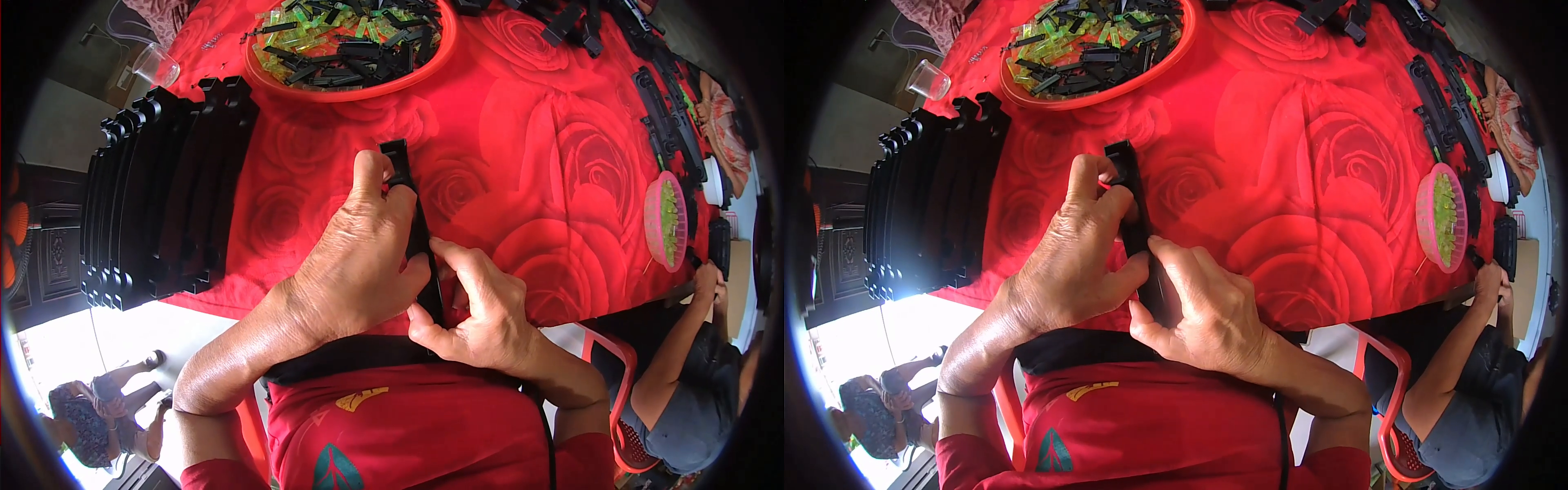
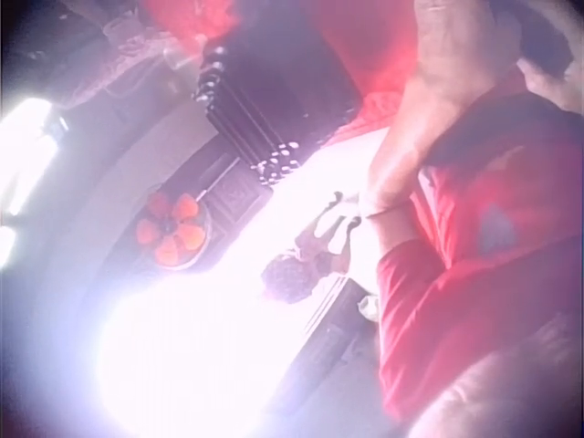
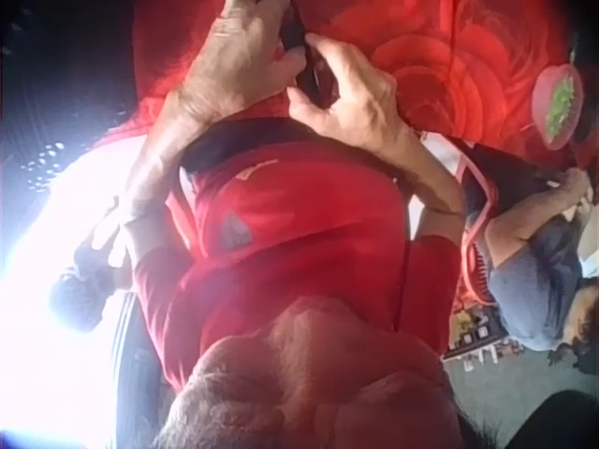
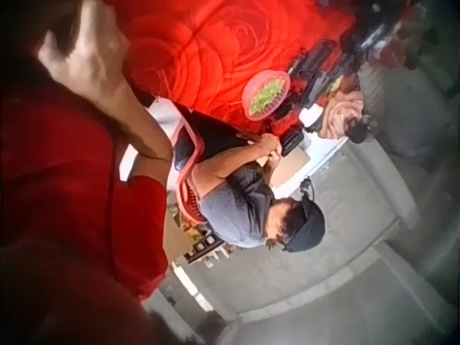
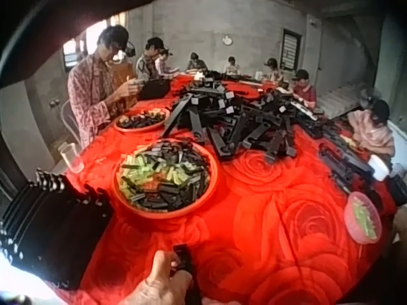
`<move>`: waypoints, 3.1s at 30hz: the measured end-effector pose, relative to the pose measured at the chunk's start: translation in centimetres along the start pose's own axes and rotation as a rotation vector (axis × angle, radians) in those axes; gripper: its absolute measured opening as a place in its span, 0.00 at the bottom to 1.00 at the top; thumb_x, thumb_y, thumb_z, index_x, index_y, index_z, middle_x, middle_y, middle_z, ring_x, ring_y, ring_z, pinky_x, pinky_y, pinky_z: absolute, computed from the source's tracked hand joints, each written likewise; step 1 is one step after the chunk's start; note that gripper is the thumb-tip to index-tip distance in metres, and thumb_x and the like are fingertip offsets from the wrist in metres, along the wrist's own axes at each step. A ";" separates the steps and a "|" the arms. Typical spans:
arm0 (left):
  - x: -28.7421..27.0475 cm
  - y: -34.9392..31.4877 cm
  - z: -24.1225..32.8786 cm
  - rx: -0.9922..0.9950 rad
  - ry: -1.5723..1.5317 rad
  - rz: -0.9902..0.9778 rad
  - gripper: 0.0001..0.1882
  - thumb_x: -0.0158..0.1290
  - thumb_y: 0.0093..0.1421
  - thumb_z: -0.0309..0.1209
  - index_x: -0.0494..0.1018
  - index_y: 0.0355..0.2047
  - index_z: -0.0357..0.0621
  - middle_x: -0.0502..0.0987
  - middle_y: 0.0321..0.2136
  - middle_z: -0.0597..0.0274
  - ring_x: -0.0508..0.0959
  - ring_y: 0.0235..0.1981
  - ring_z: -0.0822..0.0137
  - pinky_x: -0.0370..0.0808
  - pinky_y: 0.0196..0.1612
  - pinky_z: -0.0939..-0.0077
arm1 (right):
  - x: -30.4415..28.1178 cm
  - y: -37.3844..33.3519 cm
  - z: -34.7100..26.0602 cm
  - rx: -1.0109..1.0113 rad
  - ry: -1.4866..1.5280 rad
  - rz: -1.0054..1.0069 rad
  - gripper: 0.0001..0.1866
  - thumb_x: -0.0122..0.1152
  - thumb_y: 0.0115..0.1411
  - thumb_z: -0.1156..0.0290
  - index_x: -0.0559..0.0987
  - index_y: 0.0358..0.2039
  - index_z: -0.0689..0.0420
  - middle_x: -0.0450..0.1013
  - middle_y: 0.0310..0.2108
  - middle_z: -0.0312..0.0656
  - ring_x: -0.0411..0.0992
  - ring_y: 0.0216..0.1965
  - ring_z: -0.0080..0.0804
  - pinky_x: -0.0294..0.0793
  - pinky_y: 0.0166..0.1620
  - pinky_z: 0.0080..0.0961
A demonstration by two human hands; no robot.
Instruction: The person assembles plastic toy gun parts by hand, fitting internal components into a toy gun body on a red table.
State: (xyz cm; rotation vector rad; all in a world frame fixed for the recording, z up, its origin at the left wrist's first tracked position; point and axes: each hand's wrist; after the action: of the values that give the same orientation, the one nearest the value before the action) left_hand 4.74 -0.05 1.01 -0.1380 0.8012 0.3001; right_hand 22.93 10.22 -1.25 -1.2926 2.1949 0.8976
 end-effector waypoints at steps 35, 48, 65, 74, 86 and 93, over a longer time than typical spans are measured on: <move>-0.5 -4.1 -0.4 0.003 -0.486 0.052 0.32 0.56 0.60 0.20 0.71 0.67 0.34 0.74 0.37 0.52 0.77 0.37 0.59 0.76 0.40 0.66 | -3.9 6.6 -2.3 -0.185 -0.421 0.078 0.39 0.76 0.53 0.65 0.75 0.66 0.63 0.74 0.57 0.58 0.73 0.56 0.57 0.74 0.58 0.46; -2.0 -4.1 -0.1 -0.098 -0.350 -0.198 0.11 0.57 0.65 0.27 0.82 0.44 0.32 0.81 0.24 0.49 0.83 0.24 0.58 0.75 0.29 0.62 | -4.8 4.8 0.1 0.179 -0.028 -0.341 0.11 0.71 0.54 0.68 0.83 0.31 0.62 0.77 0.26 0.46 0.78 0.30 0.42 0.74 0.34 0.36; -0.9 -3.0 1.0 -0.038 -0.224 -0.093 0.11 0.57 0.57 0.22 0.82 0.40 0.32 0.81 0.27 0.46 0.83 0.27 0.53 0.76 0.31 0.60 | -4.2 4.1 1.3 0.371 0.337 -0.398 0.06 0.68 0.56 0.74 0.86 0.31 0.64 0.75 0.18 0.42 0.73 0.21 0.18 0.69 0.25 0.27; -0.9 -3.2 1.5 -0.031 -0.147 -0.051 0.13 0.59 0.55 0.23 0.82 0.41 0.33 0.81 0.31 0.45 0.84 0.31 0.48 0.77 0.34 0.59 | -4.4 3.9 -0.1 0.445 0.334 -0.353 0.08 0.65 0.54 0.76 0.86 0.34 0.64 0.78 0.20 0.41 0.75 0.23 0.18 0.72 0.27 0.25; 0.3 -2.2 1.3 -0.058 -0.160 -0.104 0.11 0.59 0.56 0.22 0.80 0.40 0.35 0.80 0.30 0.45 0.82 0.32 0.45 0.77 0.34 0.55 | -4.4 3.1 1.0 0.447 0.270 -0.352 0.10 0.63 0.54 0.80 0.86 0.36 0.66 0.82 0.25 0.37 0.77 0.27 0.16 0.75 0.30 0.21; -4.4 -1.5 1.8 0.162 -0.084 -0.283 0.21 0.63 0.69 0.43 0.79 0.49 0.36 0.79 0.29 0.49 0.82 0.32 0.53 0.75 0.35 0.60 | -6.2 4.2 0.4 0.252 0.264 -0.364 0.08 0.68 0.52 0.76 0.86 0.33 0.63 0.80 0.22 0.43 0.79 0.24 0.24 0.74 0.28 0.26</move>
State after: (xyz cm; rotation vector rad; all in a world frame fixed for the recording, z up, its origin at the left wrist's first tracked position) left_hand 3.53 -1.96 5.42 -0.0847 0.7089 -0.0268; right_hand 22.13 15.73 3.77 -1.6817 2.0739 0.3155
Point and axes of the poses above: each hand's wrist, its own y-axis towards the middle knuckle, its own x-axis out of the palm, z = x × y
